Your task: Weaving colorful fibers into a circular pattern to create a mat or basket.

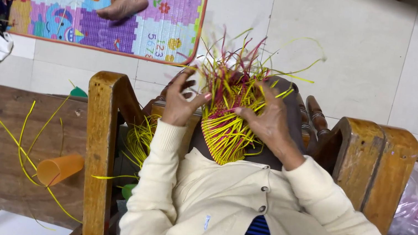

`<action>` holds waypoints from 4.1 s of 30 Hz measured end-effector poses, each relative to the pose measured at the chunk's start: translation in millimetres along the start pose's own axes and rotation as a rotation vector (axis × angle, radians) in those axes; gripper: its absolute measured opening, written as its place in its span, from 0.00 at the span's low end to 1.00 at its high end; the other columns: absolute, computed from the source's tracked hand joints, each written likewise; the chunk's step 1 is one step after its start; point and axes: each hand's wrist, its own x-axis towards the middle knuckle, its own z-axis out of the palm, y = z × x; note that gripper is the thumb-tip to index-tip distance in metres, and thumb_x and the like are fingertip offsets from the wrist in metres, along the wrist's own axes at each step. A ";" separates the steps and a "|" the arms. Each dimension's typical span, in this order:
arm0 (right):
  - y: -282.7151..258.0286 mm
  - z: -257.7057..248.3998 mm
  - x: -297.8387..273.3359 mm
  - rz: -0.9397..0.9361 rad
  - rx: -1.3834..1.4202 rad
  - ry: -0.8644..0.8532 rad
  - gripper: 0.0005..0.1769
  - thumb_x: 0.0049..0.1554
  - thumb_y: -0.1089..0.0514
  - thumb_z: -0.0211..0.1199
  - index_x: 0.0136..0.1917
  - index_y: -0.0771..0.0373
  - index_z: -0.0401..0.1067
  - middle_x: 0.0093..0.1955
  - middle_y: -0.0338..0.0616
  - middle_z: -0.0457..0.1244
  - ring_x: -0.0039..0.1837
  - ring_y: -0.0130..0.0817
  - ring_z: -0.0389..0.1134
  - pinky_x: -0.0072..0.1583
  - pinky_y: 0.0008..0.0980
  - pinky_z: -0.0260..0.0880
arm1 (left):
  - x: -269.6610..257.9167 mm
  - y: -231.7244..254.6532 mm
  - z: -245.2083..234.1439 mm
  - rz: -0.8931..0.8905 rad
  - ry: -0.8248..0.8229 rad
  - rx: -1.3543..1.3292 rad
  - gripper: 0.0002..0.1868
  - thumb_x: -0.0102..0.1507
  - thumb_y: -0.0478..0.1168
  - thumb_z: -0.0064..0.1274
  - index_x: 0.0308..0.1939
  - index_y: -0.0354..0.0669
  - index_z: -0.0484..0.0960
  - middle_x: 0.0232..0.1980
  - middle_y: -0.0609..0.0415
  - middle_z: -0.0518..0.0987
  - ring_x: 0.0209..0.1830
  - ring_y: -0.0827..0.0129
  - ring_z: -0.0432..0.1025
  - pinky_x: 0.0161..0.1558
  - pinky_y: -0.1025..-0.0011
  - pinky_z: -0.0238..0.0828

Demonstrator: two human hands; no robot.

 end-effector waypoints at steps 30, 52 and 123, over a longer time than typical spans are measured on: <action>67.8 49.2 2.6 0.196 -0.119 -0.126 0.44 0.48 0.53 0.66 0.70 0.69 0.49 0.48 0.58 0.64 0.54 0.60 0.66 0.52 0.54 0.65 | -12.8 -8.1 36.0 -0.070 0.020 0.090 0.30 0.50 0.32 0.65 0.54 0.31 0.70 0.44 0.30 0.78 0.46 0.41 0.75 0.49 0.50 0.71; -33.0 3.4 -26.3 -0.446 -0.632 0.111 0.37 0.52 0.38 0.64 0.66 0.63 0.66 0.59 0.55 0.58 0.63 0.52 0.53 0.62 0.62 0.43 | -51.8 -108.7 18.5 -0.249 0.072 -0.254 0.18 0.55 0.39 0.66 0.46 0.37 0.80 0.33 0.50 0.81 0.29 0.76 0.74 0.29 0.80 0.74; 38.0 49.8 7.1 -0.553 0.106 -0.204 0.06 0.56 0.67 0.59 0.48 0.66 0.74 0.41 0.51 0.63 0.45 0.46 0.68 0.47 0.40 0.68 | -39.4 -95.5 63.1 -0.055 0.268 -0.451 0.07 0.59 0.29 0.47 0.38 0.34 0.81 0.21 0.57 0.73 0.21 0.82 0.64 0.24 0.84 0.63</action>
